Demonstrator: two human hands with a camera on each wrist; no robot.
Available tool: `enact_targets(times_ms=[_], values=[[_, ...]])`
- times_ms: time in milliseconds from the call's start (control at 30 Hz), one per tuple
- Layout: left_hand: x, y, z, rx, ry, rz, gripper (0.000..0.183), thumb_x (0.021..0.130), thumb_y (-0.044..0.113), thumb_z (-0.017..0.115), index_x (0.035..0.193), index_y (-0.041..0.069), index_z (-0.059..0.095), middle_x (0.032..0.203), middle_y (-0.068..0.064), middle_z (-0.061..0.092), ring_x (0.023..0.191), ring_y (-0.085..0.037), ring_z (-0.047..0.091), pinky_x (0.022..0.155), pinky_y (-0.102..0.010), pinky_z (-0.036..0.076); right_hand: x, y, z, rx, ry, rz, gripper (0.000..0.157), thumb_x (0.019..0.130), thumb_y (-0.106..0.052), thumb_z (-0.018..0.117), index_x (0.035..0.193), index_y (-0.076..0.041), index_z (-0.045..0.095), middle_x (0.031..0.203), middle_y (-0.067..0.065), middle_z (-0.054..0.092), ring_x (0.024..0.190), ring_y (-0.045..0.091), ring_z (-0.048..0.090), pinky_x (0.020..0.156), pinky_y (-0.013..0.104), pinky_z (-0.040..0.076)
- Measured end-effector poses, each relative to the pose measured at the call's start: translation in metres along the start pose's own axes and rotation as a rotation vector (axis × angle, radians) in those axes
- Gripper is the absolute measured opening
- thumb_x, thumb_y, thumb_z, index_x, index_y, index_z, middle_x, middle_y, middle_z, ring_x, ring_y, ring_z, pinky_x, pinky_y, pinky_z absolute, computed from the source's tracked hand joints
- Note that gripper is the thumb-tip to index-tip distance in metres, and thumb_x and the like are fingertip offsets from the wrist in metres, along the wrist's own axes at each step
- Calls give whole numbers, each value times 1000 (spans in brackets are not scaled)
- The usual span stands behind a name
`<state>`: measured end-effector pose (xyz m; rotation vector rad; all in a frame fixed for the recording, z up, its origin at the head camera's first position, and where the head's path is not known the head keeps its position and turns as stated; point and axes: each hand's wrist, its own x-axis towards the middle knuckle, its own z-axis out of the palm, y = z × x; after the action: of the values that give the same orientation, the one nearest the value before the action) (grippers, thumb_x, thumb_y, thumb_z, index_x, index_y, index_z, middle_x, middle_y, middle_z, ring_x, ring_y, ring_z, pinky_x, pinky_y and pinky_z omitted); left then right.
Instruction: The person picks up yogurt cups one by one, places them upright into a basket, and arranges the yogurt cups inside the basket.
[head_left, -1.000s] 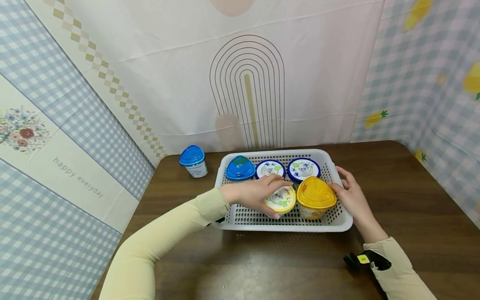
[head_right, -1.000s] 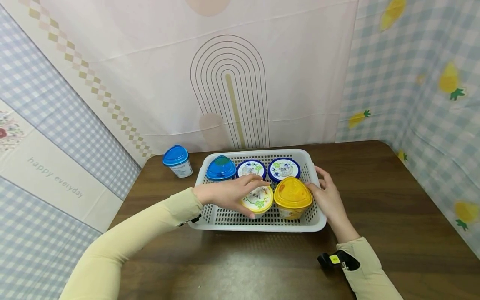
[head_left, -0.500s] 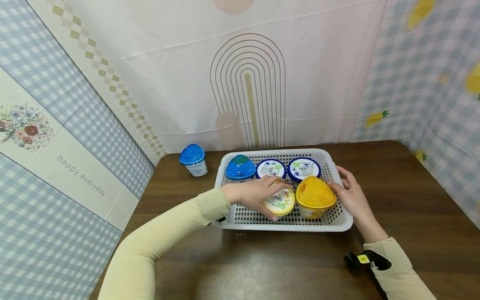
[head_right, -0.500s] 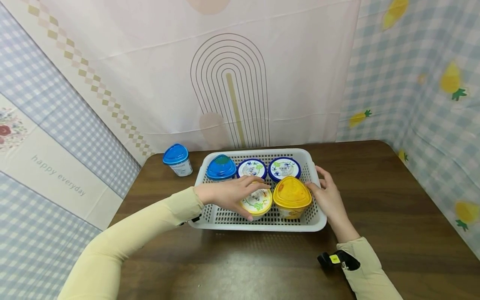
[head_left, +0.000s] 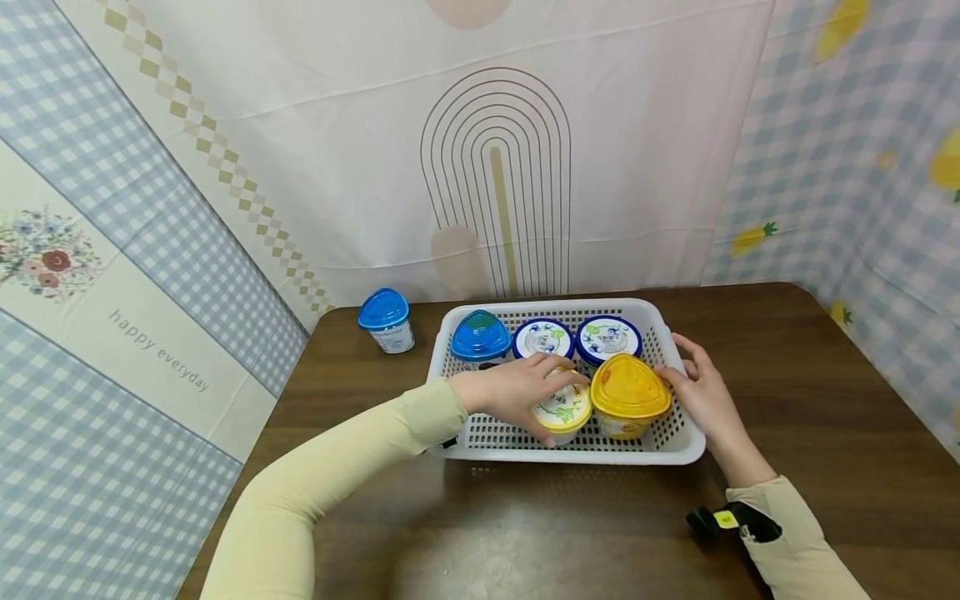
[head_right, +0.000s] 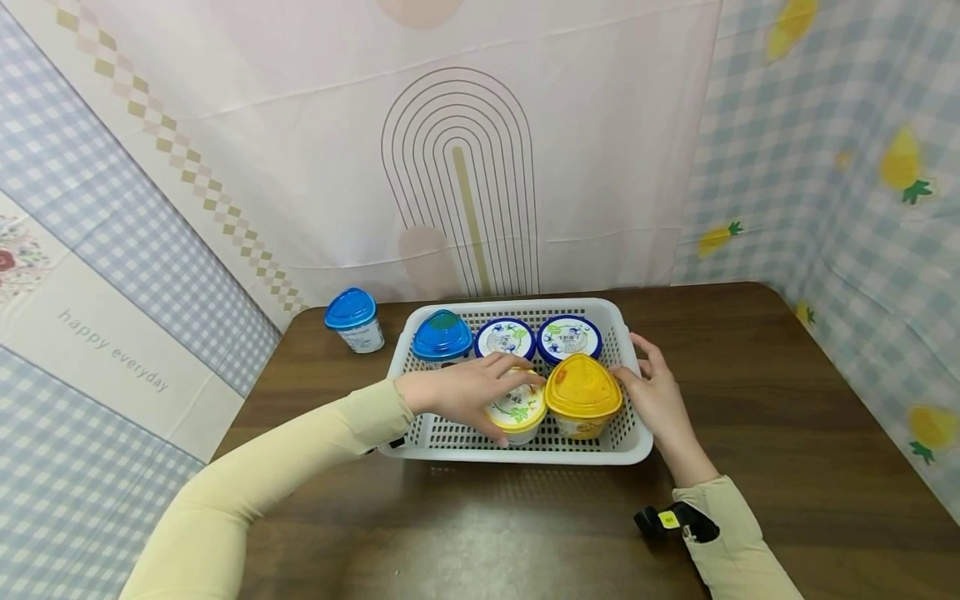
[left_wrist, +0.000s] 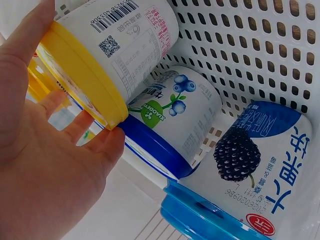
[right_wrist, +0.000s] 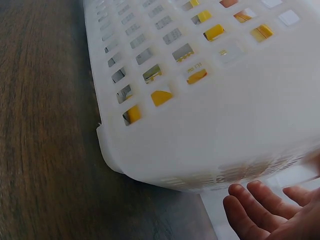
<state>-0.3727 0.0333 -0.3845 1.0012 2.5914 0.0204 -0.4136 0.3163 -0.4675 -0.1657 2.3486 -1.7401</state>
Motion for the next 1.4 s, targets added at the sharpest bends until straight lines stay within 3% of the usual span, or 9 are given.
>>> enact_targets(times_ms=[600,1033,1200,1400], values=[[-1,-2,-1,-42,13,-1,99,81,52,81,159,27,25,162,-3,23,144,-22,29,115,-39,34,1,0,1,-2,-3,-3,73,105,-37,50,163,-16,10,147,33,42,121,50,54,90,66,48],[-10,3,-18,-44,51,16,93,87,49,76,160,27,23,161,-2,26,144,-22,30,117,-36,30,1,1,1,-22,9,-4,73,105,-36,49,163,-15,11,145,33,43,120,49,55,89,64,51],[-12,-4,-22,-33,96,13,88,90,48,73,160,23,25,161,-5,27,145,-22,29,117,-34,31,1,1,1,-24,6,0,73,105,-37,50,163,-15,11,146,33,43,120,49,55,89,64,51],[-23,-26,-36,-36,208,-27,88,91,46,73,160,17,26,160,-8,28,146,-23,28,118,-36,29,1,1,0,-19,1,-1,74,105,-38,50,163,-16,10,146,32,43,119,48,55,89,63,52]])
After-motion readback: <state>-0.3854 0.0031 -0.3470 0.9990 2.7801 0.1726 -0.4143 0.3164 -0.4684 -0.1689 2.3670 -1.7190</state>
